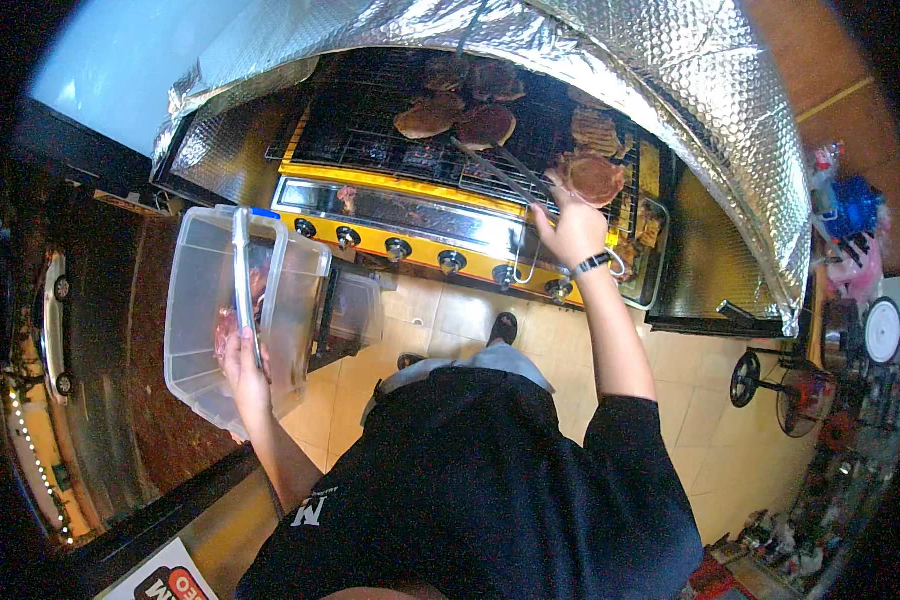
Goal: The person uses tongs to flip meat on a gas grill, adds seasoned meat from a container to the grill, and uses a spoon to transfer a fried egg from a pan to a tray.
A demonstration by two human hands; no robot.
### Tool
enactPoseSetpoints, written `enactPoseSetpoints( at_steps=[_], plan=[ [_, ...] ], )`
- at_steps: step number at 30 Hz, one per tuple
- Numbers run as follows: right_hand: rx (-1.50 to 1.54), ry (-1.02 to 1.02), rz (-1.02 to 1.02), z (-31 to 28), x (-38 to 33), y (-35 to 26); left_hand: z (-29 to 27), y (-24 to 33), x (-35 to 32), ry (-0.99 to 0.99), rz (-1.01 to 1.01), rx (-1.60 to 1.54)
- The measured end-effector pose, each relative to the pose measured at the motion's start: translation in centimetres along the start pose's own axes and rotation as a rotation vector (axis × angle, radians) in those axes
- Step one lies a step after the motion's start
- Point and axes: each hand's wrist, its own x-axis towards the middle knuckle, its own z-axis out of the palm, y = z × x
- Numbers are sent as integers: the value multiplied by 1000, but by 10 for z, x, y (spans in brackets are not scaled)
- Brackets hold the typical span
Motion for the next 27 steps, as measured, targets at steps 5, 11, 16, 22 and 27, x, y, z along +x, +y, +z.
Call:
enactPoseSetpoints(
  at_steps=[5, 11, 16, 22, 27],
  plan=[
    [366, -34, 386, 36, -18, 53, 35, 0, -3, -117, 40, -117],
    [260, 28, 414, 20, -10, 25, 40, 6, -12, -138, 10, -40],
    [-19, 18, 317, 32, 7, 24, 18, 3, -12, -87, 29, -67],
    [-95, -9, 208, 29, 18, 18, -23, -15, -10, -6, 87, -53],
    [-146, 13, 122, 25, 34, 22, -28, -9, -11, 78, 126, -75]
  ],
)
